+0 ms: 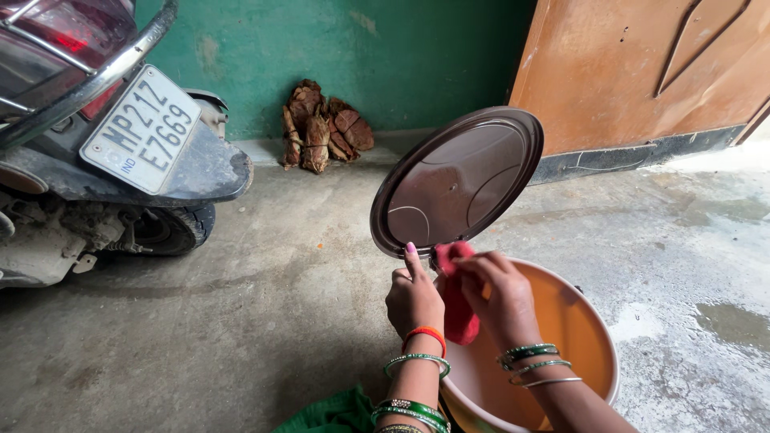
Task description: The person wipes the lid and the interior of a pink plastic container with a red cloth, then closes the lid and wipes the exterior surfaces and the handle.
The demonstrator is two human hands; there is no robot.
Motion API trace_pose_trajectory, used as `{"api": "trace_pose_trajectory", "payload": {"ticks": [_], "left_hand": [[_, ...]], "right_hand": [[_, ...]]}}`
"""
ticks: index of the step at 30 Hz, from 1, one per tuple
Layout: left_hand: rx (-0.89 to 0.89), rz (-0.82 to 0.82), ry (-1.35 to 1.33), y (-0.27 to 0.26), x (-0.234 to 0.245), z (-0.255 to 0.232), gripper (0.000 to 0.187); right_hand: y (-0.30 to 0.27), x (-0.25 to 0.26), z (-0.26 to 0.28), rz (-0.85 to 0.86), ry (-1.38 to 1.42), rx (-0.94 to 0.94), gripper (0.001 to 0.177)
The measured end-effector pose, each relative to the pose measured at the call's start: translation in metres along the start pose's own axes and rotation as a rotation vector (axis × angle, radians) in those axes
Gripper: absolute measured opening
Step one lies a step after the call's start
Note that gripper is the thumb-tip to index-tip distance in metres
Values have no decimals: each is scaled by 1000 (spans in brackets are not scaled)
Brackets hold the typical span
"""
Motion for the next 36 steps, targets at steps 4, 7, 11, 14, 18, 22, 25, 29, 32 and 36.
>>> {"api": "trace_pose_trajectory", "payload": {"ticks": [4,7,11,14,18,22,25,29,32,36], "left_hand": [[-11,1,-28,-2,2,0,82],[-13,-19,-77,-7,7,-4,78],[-63,-4,-139,-16,15,-15,76],[-14,16,-128,-17,14,-13,81],[-8,25,-78,-13,10,-8,90],[19,7,-68,-9,8,-3,92],[52,-2,-75,-7,8,0,94],[24,13,-67,-8,7,-3,91],[13,1,-106,-9,7,-3,88],[6,13,-144,-7,6,-2,87]], "right_hand": [[0,-3,-4,-27,-59,-112,29],[-1,-7,25,31,-82,175,35],[1,-15,45,189,-64,306,48],[1,-23,46,248,-157,270,45],[2,-20,30,190,-288,58,48],[1,-20,34,154,-267,159,44],[0,-18,43,185,-213,314,46],[0,-17,40,216,-157,298,39],[2,-12,22,112,-170,128,24],[0,22,4,-131,-258,67,18]]}}
Point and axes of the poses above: each hand's wrist, its own y-axis towards the middle knuckle, its own x-axis out of the back of the hand, z = x × y, the point moved 8 cm from there along y, towards the middle knuckle, and after that the axes turned 3 degrees about -y, right-handed, at the moved point
